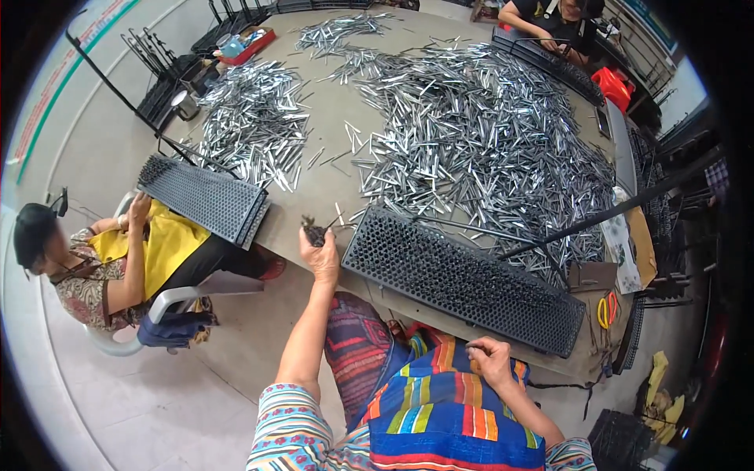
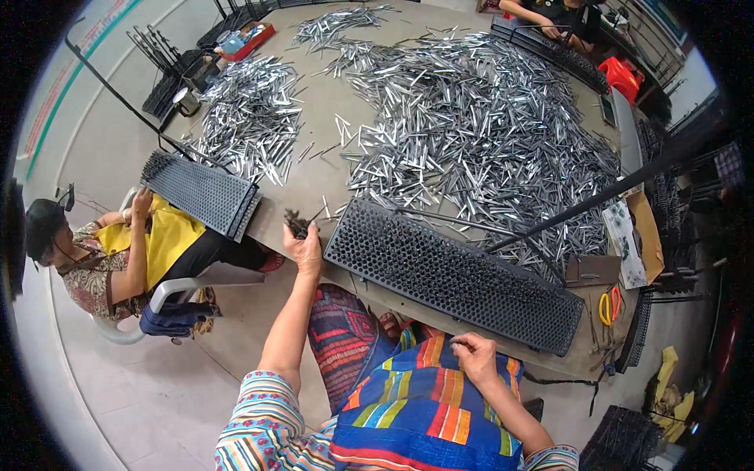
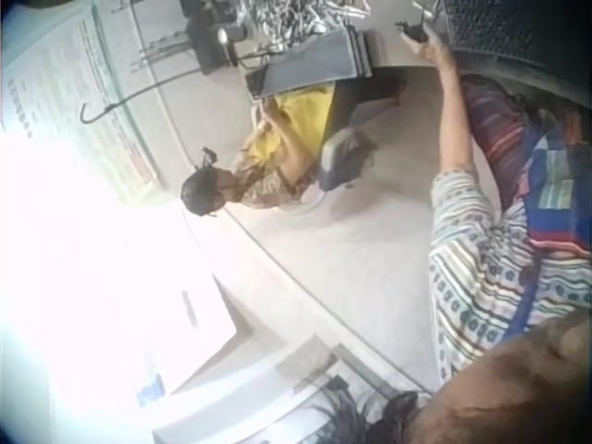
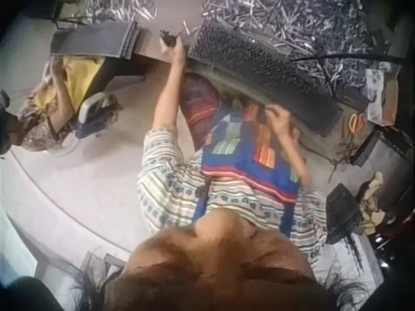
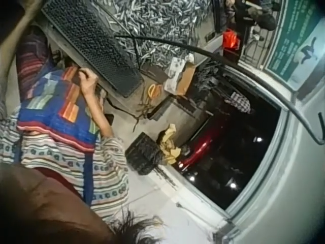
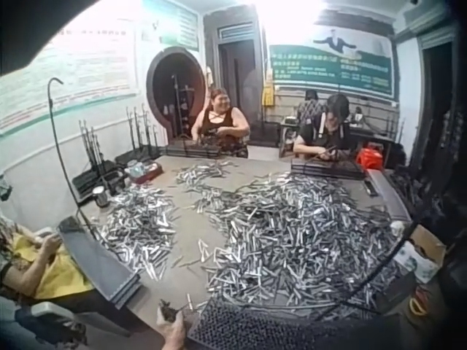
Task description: Assembling metal components by inserting metal pins into a honeycomb mesh grid.
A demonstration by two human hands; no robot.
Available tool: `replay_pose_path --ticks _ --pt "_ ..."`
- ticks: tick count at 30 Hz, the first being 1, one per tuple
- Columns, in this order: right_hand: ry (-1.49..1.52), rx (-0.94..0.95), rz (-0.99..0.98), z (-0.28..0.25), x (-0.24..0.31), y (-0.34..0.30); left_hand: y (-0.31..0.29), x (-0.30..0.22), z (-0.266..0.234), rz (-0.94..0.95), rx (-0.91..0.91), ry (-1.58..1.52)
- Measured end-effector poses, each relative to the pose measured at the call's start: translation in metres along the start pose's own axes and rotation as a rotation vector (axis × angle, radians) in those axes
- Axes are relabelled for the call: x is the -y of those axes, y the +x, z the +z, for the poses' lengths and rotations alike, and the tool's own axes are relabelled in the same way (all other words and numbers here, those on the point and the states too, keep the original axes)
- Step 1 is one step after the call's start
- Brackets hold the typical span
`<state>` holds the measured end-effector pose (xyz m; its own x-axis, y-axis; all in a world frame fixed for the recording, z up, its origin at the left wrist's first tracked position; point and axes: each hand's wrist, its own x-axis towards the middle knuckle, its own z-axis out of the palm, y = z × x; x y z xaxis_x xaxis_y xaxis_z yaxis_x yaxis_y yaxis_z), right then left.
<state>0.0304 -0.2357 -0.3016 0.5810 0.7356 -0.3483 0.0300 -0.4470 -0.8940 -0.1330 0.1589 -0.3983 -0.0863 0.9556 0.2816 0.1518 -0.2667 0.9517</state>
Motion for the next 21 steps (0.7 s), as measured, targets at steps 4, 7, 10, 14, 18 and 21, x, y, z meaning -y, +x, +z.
replay_pose_path --ticks 4,7,10,14,18,21 --pt "-0.020 0.014 -0.003 0.008 -0.005 0.000 -0.001 -0.007 0.000 -0.090 -0.001 -0.117" --pt "-0.076 0.027 -0.038 0.010 -0.003 0.001 0.006 0.003 -0.003 -0.154 -0.025 -0.180" --pt "-0.124 0.006 -0.046 0.013 0.011 -0.003 0.023 0.000 -0.006 -0.643 -0.127 -0.549" --pt "-0.143 0.034 -0.133 0.013 0.002 -0.002 0.044 -0.017 -0.031 -0.701 -0.062 -0.758" --pt "0.078 0.029 -0.189 0.016 0.009 0.006 -0.002 -0.124 -0.003 -0.653 0.163 -0.911" --pt "0.513 -0.030 -0.007 0.020 0.053 0.009 -0.080 -0.195 0.027 -0.558 0.315 -0.880"
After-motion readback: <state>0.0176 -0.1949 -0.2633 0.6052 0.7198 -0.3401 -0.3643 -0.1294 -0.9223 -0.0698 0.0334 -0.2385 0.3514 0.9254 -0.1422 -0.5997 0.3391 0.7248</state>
